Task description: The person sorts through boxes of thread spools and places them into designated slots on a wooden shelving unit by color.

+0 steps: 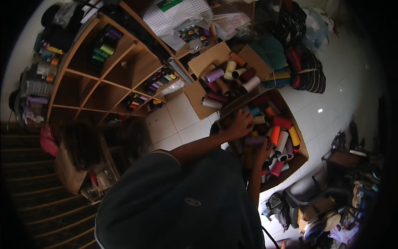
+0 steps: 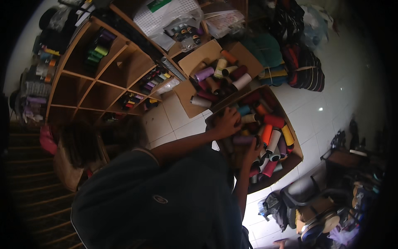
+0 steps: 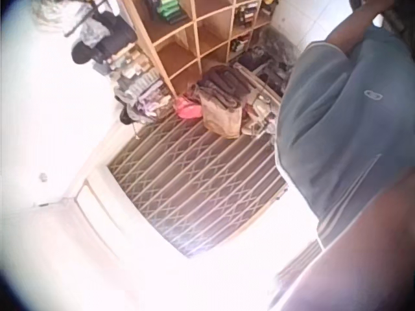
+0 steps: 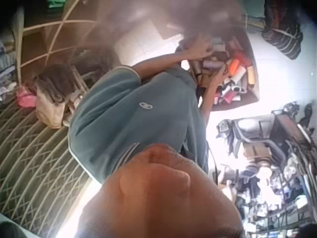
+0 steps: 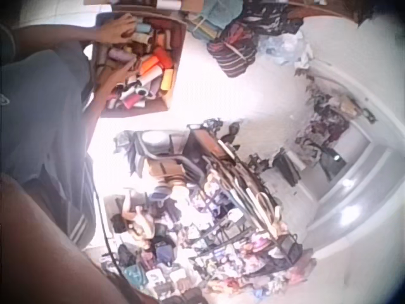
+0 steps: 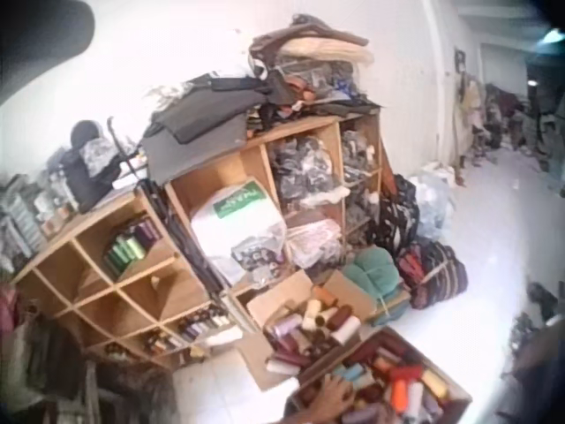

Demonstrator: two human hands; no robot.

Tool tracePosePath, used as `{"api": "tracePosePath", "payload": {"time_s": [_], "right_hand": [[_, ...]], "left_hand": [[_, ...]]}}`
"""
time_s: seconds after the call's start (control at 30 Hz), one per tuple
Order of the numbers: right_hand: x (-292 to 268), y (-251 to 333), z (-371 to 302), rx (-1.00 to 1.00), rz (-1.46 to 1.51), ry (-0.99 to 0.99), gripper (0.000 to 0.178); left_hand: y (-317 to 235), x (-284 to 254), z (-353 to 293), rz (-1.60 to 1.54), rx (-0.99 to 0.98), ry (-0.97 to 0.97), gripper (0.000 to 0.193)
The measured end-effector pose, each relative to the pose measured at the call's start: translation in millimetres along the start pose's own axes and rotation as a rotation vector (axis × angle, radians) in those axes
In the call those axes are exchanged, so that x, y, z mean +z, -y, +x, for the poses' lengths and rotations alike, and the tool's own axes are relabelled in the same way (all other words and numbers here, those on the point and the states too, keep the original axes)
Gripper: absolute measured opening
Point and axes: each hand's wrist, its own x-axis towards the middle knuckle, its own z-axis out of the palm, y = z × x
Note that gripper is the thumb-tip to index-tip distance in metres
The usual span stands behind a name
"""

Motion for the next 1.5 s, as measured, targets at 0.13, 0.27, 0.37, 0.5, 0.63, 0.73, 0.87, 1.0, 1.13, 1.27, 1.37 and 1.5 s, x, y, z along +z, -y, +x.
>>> {"api": "tracePosePath", "payload": {"time_s": [0.13,0.27,0.37,0.5,0.63,0.73,0.87,1.0,1.13,1.27,1.37,1.5], "right_hand": [[3,7,19,0.374,0.49,0.344,0.047],[20,36,13,0.536,0.453,0.549,0.063],[25,75,-12,0.636,0.555,0.658,0.067],[23,78,-27,0.596,0.716,0.758,0.06],[36,78,-50,0.625,0.641,0.747,0.049],[58,87,-69,0.555,0.535,0.809,0.046],[97,81,-104,0.58,0.302,0.847,0.042],[158,66,-145,0.646,0.309,0.83,0.043],[220,60,-178,0.716,0.217,1.009,0.053],[279,47,-191,0.843,0.385,1.256,0.066],[325,66,-219,0.938,0.385,1.191,0.074],[364,73,-229,0.92,0.435,1.377,0.083]], "left_hand": [[-16,-6,-7,-0.248,-0.206,-0.134,0.034],[-27,-30,-11,-0.278,-0.153,-0.29,0.033],[-26,-44,-17,-0.34,-0.241,-0.393,0.037],[-15,-62,-16,-1.055,-0.702,-0.363,0.029],[9,-77,-25,-1.555,-0.908,-0.204,0.039],[20,-96,-35,-1.712,-0.891,-0.047,0.04],[46,-150,-50,-1.31,-0.724,0.037,0.036],[79,-215,-86,-0.943,-0.604,0.095,0.041],[123,-279,-129,-0.854,-0.611,0.168,0.042],[141,-345,-172,-1.001,-0.68,-0.032,0.041],[155,-377,-201,-0.963,-0.724,-0.141,0.04],[166,-387,-223,-1.114,-0.745,-0.322,0.041]]}}
